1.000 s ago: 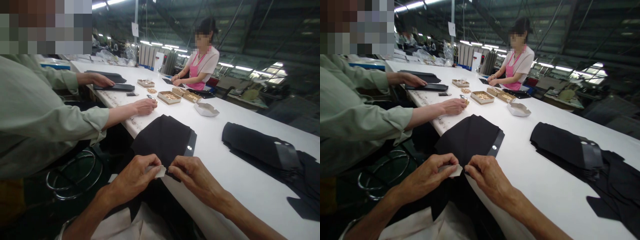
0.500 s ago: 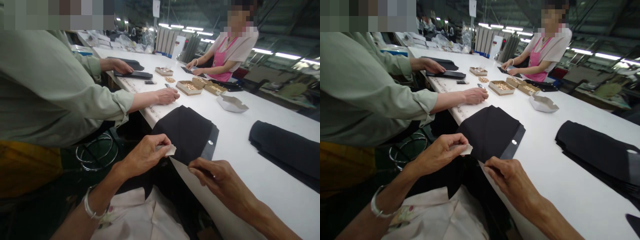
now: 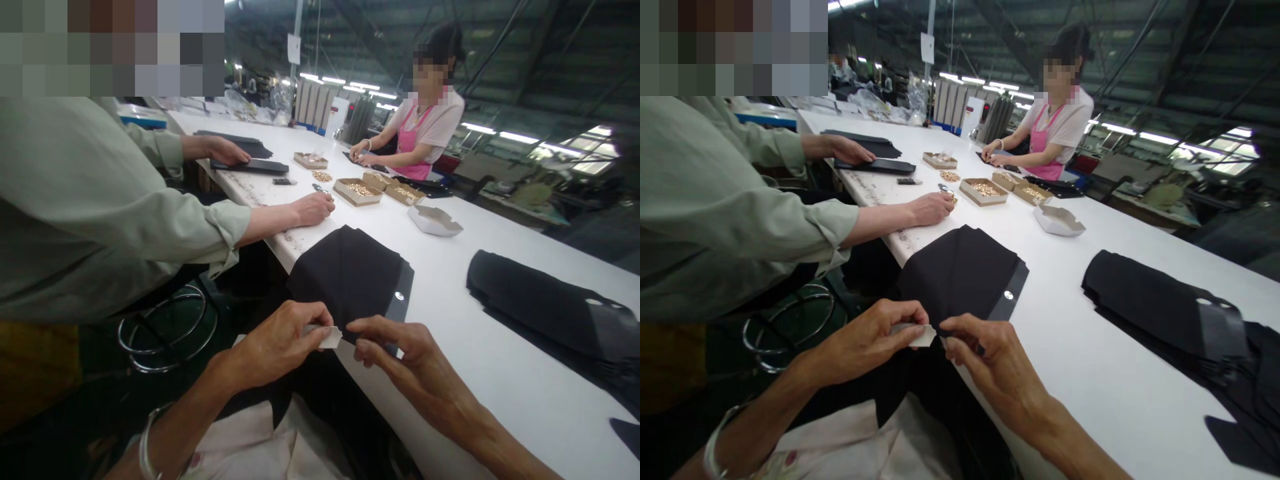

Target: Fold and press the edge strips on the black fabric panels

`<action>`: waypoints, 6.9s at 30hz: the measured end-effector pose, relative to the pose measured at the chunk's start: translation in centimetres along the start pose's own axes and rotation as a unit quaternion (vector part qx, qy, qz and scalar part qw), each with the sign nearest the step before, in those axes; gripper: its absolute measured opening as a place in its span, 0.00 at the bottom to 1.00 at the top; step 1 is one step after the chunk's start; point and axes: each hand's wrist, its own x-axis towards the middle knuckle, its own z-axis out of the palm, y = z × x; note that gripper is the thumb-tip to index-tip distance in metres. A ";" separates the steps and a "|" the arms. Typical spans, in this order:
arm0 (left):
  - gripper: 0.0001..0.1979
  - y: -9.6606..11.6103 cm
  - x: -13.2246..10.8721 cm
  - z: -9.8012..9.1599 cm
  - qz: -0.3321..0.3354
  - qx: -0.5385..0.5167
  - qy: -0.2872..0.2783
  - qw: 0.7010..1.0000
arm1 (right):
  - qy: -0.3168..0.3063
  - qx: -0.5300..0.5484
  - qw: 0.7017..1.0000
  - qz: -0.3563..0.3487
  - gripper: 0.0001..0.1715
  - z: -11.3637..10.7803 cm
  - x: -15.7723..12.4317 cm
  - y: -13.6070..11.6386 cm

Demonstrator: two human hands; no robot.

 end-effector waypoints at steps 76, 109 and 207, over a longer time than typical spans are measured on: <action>0.12 2.5 0.0 2.1 0.057 0.124 -0.009 0.991 | 0.000 -0.175 0.983 -0.051 0.10 0.7 -0.9 -0.7; 0.20 1.7 2.1 4.8 -0.041 -0.453 0.106 0.884 | 0.221 0.141 0.962 0.076 0.13 0.8 0.3 -0.6; 0.10 3.6 9.8 6.8 0.127 0.173 -0.052 0.975 | 0.149 -0.387 0.902 0.117 0.25 -3.1 0.0 10.1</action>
